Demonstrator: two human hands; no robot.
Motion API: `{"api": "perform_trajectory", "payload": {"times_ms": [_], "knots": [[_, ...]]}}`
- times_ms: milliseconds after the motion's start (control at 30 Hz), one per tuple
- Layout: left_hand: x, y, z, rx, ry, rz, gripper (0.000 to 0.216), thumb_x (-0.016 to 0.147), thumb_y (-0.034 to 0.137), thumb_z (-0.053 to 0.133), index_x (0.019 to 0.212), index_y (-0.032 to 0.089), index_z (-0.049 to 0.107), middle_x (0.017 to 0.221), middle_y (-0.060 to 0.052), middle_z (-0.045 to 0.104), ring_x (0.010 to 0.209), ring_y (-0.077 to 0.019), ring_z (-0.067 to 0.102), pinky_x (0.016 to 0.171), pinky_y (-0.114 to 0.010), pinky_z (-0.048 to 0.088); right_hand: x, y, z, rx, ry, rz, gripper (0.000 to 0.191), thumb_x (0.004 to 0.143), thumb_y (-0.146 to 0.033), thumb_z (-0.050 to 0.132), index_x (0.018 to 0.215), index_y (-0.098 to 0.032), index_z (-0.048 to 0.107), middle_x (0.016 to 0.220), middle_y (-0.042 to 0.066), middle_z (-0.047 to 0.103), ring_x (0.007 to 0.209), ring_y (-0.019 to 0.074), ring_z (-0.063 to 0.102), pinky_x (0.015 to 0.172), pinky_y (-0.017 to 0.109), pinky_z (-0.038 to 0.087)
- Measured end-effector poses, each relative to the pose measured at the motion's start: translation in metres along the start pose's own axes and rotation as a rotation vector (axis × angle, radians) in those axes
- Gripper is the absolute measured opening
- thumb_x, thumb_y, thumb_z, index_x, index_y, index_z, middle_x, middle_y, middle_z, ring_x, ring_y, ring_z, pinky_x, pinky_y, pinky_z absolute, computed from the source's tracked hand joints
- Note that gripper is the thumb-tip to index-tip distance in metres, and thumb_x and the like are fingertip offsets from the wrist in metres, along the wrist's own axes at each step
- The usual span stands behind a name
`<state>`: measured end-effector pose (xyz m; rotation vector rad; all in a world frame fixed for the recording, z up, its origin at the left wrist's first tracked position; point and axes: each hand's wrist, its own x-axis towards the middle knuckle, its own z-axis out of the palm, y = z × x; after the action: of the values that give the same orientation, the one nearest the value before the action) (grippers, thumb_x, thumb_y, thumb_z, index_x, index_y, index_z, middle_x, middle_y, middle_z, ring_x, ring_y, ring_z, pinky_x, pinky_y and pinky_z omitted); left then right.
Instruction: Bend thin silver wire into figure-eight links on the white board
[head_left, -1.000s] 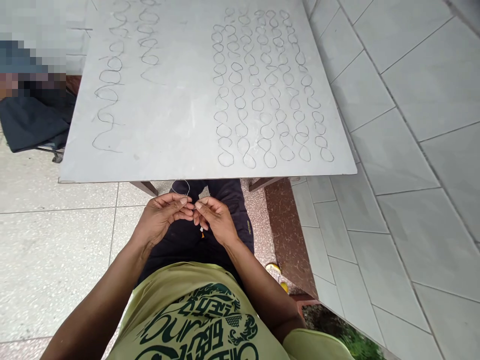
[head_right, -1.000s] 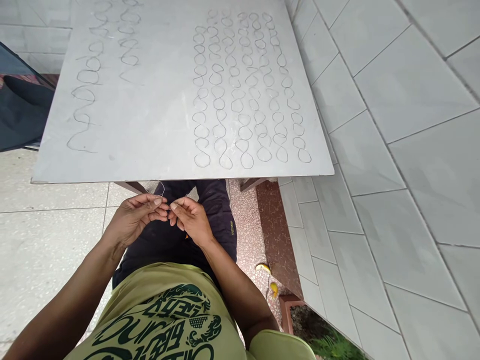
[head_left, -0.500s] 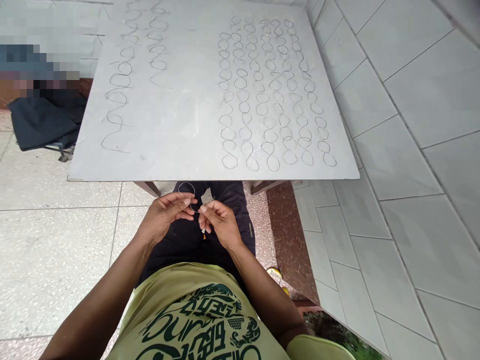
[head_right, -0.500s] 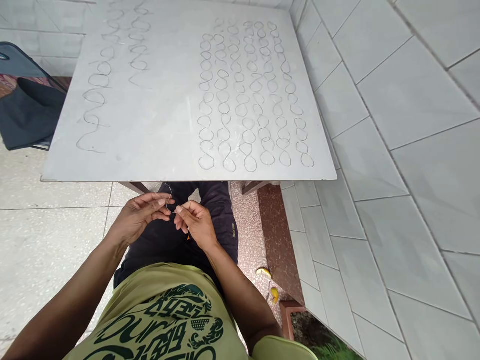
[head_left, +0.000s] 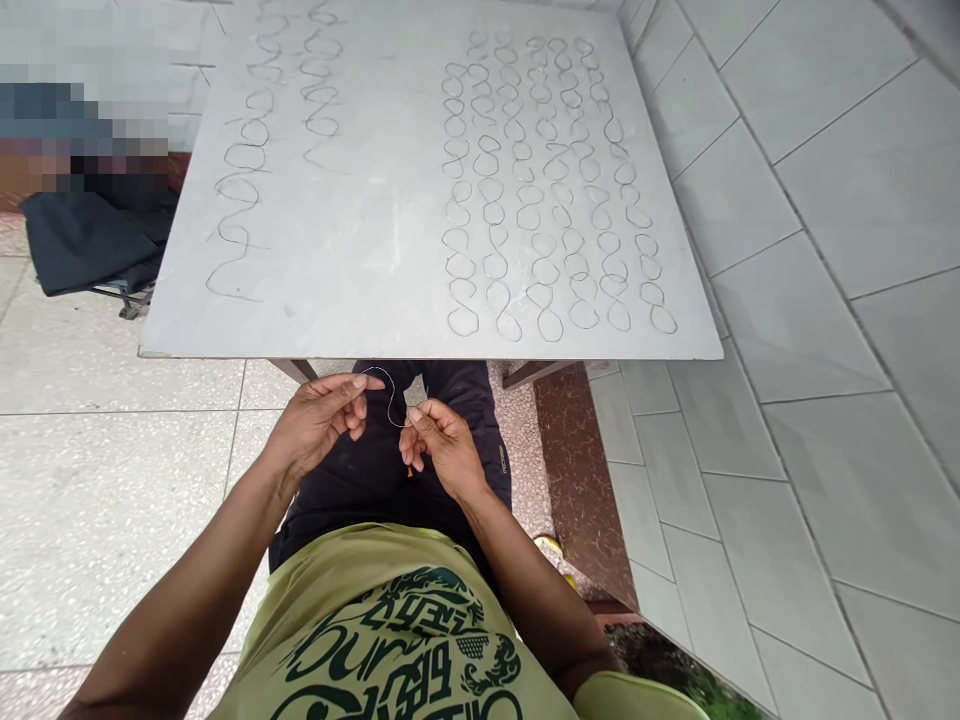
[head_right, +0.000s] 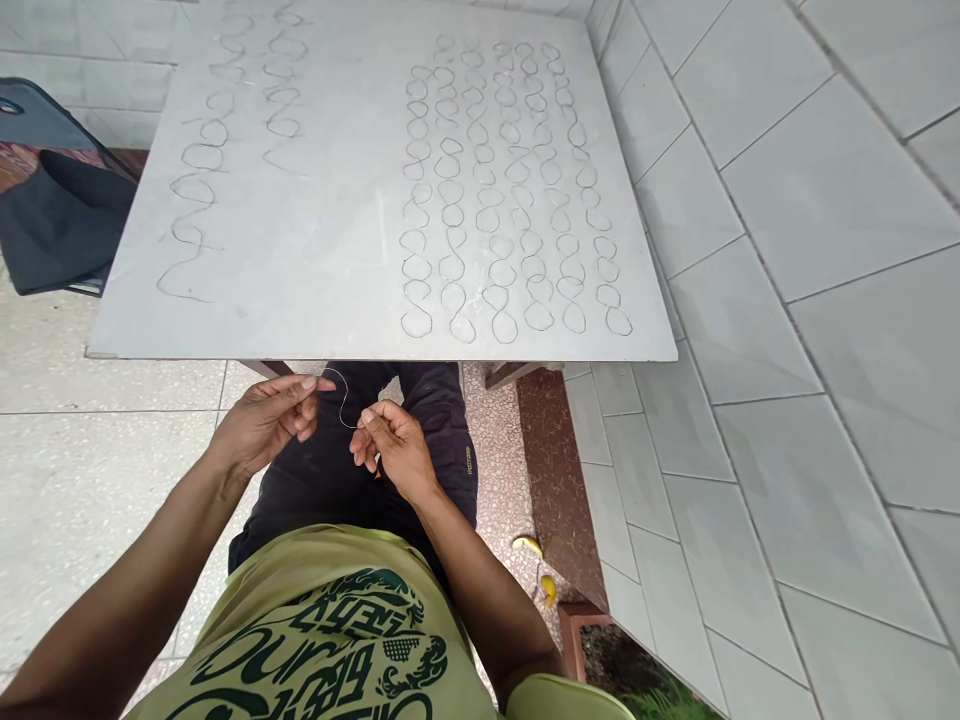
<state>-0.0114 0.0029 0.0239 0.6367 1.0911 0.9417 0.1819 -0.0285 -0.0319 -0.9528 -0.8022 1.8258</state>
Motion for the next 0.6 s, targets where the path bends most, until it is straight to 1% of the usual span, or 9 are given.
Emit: {"api": "perform_trajectory", "payload": {"times_ms": [67,133,167,233,300,367,433,533,600], "knots": [[0.003,0.009,-0.007,-0.002,-0.068,-0.088,0.030,0.082,0.032,0.084,0.103,0.011,0.081,0.056,0.002,0.053,0.047,-0.0073,0.044,0.042,-0.020,0.035,-0.002,0.000,-0.003,-0.008,-0.016,-0.002,0.032,0.094,-0.051,0.067,0.085,-0.021,0.059,0.065,-0.002,0.068,0.047,0.0102,0.058,0.040,0.019,0.039],[0.006,0.016,-0.012,-0.018,-0.108,-0.152,0.029,0.081,0.030,0.085,0.102,0.010,0.081,0.053,0.003,0.048,0.045,-0.0049,0.038,0.040,-0.017,0.029,-0.004,-0.001,-0.004,-0.009,-0.034,-0.003,0.031,0.095,-0.050,0.067,0.085,-0.021,0.060,0.065,-0.002,0.068,0.048,0.0103,0.058,0.041,0.019,0.039],[0.008,0.019,-0.014,-0.014,-0.117,-0.172,0.029,0.081,0.030,0.085,0.102,0.010,0.081,0.054,0.003,0.048,0.045,-0.0041,0.036,0.040,-0.016,0.027,-0.005,-0.002,-0.004,-0.007,-0.039,-0.003,0.031,0.095,-0.050,0.067,0.086,-0.021,0.060,0.065,-0.002,0.068,0.048,0.0104,0.058,0.041,0.019,0.039],[0.011,0.020,-0.016,0.022,-0.117,-0.185,0.031,0.082,0.033,0.084,0.103,0.010,0.081,0.057,0.000,0.053,0.045,-0.0033,0.035,0.039,-0.016,0.024,-0.006,-0.003,-0.003,-0.002,-0.034,-0.005,0.032,0.094,-0.051,0.068,0.086,-0.021,0.060,0.066,-0.002,0.068,0.048,0.0105,0.058,0.041,0.019,0.039],[0.013,0.019,-0.016,0.068,-0.106,-0.174,0.034,0.083,0.037,0.083,0.106,0.011,0.081,0.061,-0.003,0.059,0.044,-0.0034,0.035,0.038,-0.017,0.022,-0.008,-0.003,-0.001,0.003,-0.018,-0.012,0.033,0.094,-0.052,0.068,0.087,-0.021,0.060,0.065,-0.002,0.068,0.047,0.0107,0.058,0.041,0.020,0.040],[0.014,0.016,-0.015,0.089,-0.090,-0.152,0.034,0.083,0.038,0.083,0.106,0.013,0.081,0.061,-0.003,0.060,0.043,-0.0041,0.035,0.037,-0.017,0.022,-0.008,-0.002,-0.001,0.008,-0.003,-0.016,0.033,0.093,-0.052,0.068,0.087,-0.021,0.061,0.065,-0.002,0.068,0.047,0.0107,0.058,0.041,0.020,0.041],[0.014,0.014,-0.016,0.085,-0.087,-0.136,0.033,0.082,0.038,0.083,0.104,0.013,0.082,0.054,-0.001,0.054,0.042,-0.0047,0.034,0.037,-0.018,0.021,-0.009,0.000,-0.001,0.014,0.003,-0.019,0.032,0.094,-0.051,0.068,0.086,-0.021,0.061,0.064,-0.002,0.068,0.047,0.0107,0.058,0.041,0.020,0.041],[0.014,0.016,-0.023,0.084,-0.138,-0.144,0.031,0.082,0.037,0.083,0.100,0.011,0.082,0.044,0.005,0.040,0.038,-0.0044,0.028,0.037,-0.018,0.018,-0.009,0.003,-0.003,0.029,0.001,-0.021,0.031,0.094,-0.050,0.068,0.086,-0.021,0.061,0.064,-0.002,0.067,0.047,0.0106,0.057,0.041,0.020,0.041],[0.016,0.020,-0.028,0.116,-0.166,-0.160,0.030,0.082,0.038,0.082,0.098,0.011,0.083,0.041,0.005,0.036,0.037,-0.0045,0.025,0.036,-0.019,0.015,-0.009,0.004,-0.003,0.029,0.001,-0.015,0.031,0.094,-0.050,0.069,0.085,-0.021,0.061,0.063,-0.002,0.067,0.047,0.0106,0.057,0.041,0.020,0.041]]}}
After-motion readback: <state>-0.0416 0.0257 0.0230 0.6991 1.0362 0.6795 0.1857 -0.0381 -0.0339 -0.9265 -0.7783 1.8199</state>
